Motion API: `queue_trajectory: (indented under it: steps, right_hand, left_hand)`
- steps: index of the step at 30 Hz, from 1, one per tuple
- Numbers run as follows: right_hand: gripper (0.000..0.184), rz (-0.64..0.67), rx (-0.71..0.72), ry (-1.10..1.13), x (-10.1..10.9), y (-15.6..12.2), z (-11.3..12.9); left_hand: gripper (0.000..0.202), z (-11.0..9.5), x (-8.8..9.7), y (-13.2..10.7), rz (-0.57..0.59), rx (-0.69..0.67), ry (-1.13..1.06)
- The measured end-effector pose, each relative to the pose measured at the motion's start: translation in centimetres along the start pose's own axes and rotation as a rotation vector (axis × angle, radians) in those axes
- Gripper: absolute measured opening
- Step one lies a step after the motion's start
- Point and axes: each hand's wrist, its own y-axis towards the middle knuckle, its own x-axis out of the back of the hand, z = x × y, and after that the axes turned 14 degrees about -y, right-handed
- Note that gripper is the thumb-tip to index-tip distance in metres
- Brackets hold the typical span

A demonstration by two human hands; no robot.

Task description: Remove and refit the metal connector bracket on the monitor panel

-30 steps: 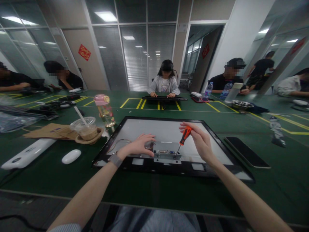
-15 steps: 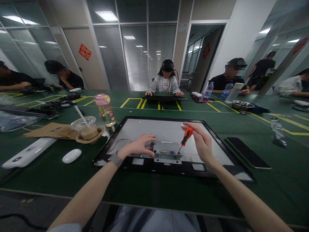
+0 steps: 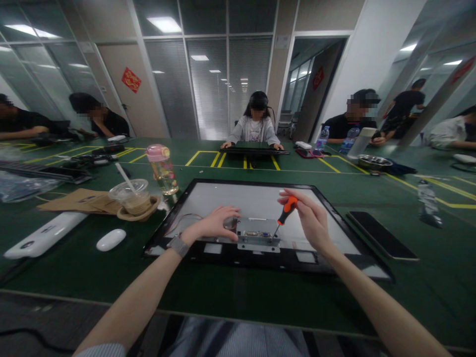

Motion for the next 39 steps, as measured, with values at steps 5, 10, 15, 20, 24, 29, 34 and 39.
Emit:
queue_trajectory:
  steps: [5, 10, 15, 20, 24, 29, 34, 39]
  right_hand:
    - [0.018, -0.094, 0.003, -0.110, -0.3, 0.2, 0.0]
    - [0.024, -0.030, 0.022, -0.086, -0.1, 0.2, -0.1]
    - [0.026, -0.018, -0.035, -0.040, -0.3, 0.1, 0.1]
    - [0.012, -0.079, 0.000, -0.054, -0.5, 0.5, 0.0]
    - [0.009, 0.007, -0.089, 0.072, -0.3, 0.6, 0.0]
    - [0.025, 0.198, -0.231, 0.316, -0.2, 0.8, 0.7]
    - [0.016, 0.204, -0.210, 0.388, -0.1, 1.0, 0.6]
    - [0.021, 0.284, -0.257, 0.443, 0.1, 1.1, 0.3]
  left_hand:
    - [0.076, -0.3, 0.0, 0.0, 0.000, 0.014, 0.012]
    - [0.077, -0.1, 0.0, 0.1, -0.002, 0.005, 0.013]
    - [0.079, 0.1, 0.0, 0.1, 0.002, 0.010, 0.007]
    - [0.077, 0.0, 0.0, 0.0, 0.001, 0.009, 0.002]
    - [0.076, -0.2, 0.1, 0.0, 0.002, 0.012, 0.000]
    - [0.076, -0.2, 0.1, 0.0, -0.001, 0.013, 0.000]
    - [0.076, -0.4, 0.0, 0.1, -0.005, 0.019, 0.000]
    - [0.075, -0.4, 0.0, 0.1, -0.006, 0.012, 0.001]
